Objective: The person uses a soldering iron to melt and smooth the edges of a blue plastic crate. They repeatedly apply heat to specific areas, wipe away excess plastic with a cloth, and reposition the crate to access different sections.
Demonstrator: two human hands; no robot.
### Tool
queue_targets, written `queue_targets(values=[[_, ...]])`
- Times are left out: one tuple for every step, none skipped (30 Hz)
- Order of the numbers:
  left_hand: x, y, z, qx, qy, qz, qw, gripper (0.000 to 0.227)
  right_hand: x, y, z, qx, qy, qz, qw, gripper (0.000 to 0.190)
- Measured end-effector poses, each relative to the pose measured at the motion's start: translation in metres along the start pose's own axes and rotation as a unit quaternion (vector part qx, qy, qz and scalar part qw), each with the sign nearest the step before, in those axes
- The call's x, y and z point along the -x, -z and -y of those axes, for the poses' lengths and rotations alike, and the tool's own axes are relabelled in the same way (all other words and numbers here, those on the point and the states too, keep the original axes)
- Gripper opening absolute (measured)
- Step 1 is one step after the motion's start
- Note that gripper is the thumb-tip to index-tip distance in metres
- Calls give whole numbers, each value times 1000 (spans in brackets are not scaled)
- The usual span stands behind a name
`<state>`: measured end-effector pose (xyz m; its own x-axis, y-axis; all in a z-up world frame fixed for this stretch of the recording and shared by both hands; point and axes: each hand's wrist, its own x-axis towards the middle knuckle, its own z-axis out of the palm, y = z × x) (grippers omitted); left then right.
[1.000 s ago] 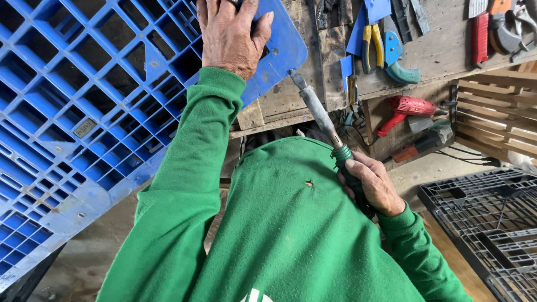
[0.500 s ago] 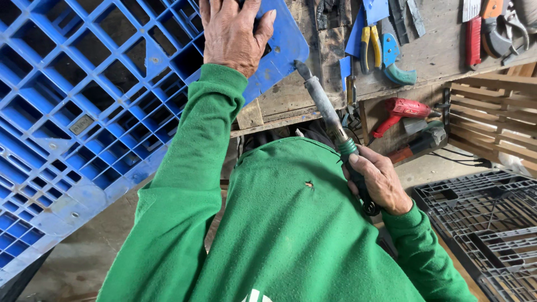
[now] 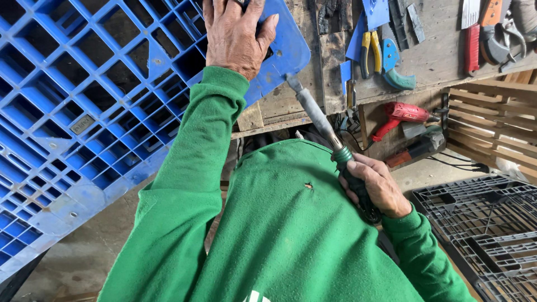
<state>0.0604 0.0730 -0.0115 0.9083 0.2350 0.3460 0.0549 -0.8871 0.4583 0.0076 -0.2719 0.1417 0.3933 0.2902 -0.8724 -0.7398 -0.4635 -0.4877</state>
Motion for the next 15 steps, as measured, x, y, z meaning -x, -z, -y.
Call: queue_targets(values=[[0,1,-1,1,1,2,1000,48,1,1,-1,3,-9,-8,1000,34],[0,1,-2,1,3,3,1000,49,1,1,-2,5,-17,-17,1000,33],[0,2,-2,1,4,7,1000,48,0,1,-4,-3,-10,-18,1000,33],[1,3,-3,0,6,11,1000,47,-2,0,-6,-11,-3,-19,1000,33],[1,5,-3,-2,6,15,1000,46,-4,0,-8,-21,5,-19,1000,33],[3,7,-5,2,22,35,999,47,-4,0,-11,-20,1,-10,1000,32],[2,9,-6,5,34,53,998,47,-5,-2,-15,-22,1,-2,1000,31],[0,10,-6,7,46,71,996,48,-8,-3,-19,-23,2,5,1000,31],[-3,10,-6,-1,36,58,998,49,-10,-5,-23,-35,7,3,999,30],[-5,9,-6,-10,27,44,999,50,-14,-6,-27,-48,12,2,999,30],[-3,7,-8,-17,19,36,999,51,-13,-8,-34,-61,11,-1,998,30],[0,6,-9,-22,23,45,998,51,-13,-9,-41,-76,22,2,997,30],[0,5,-8,-29,26,52,998,52,-17,-12,-47,-92,36,5,995,30],[1,5,-7,-35,29,59,997,52,-19,-15,-53,-107,50,8,993,29],[0,5,-6,-35,20,59,997,53,-21,-19,-59,-118,48,14,992,29]])
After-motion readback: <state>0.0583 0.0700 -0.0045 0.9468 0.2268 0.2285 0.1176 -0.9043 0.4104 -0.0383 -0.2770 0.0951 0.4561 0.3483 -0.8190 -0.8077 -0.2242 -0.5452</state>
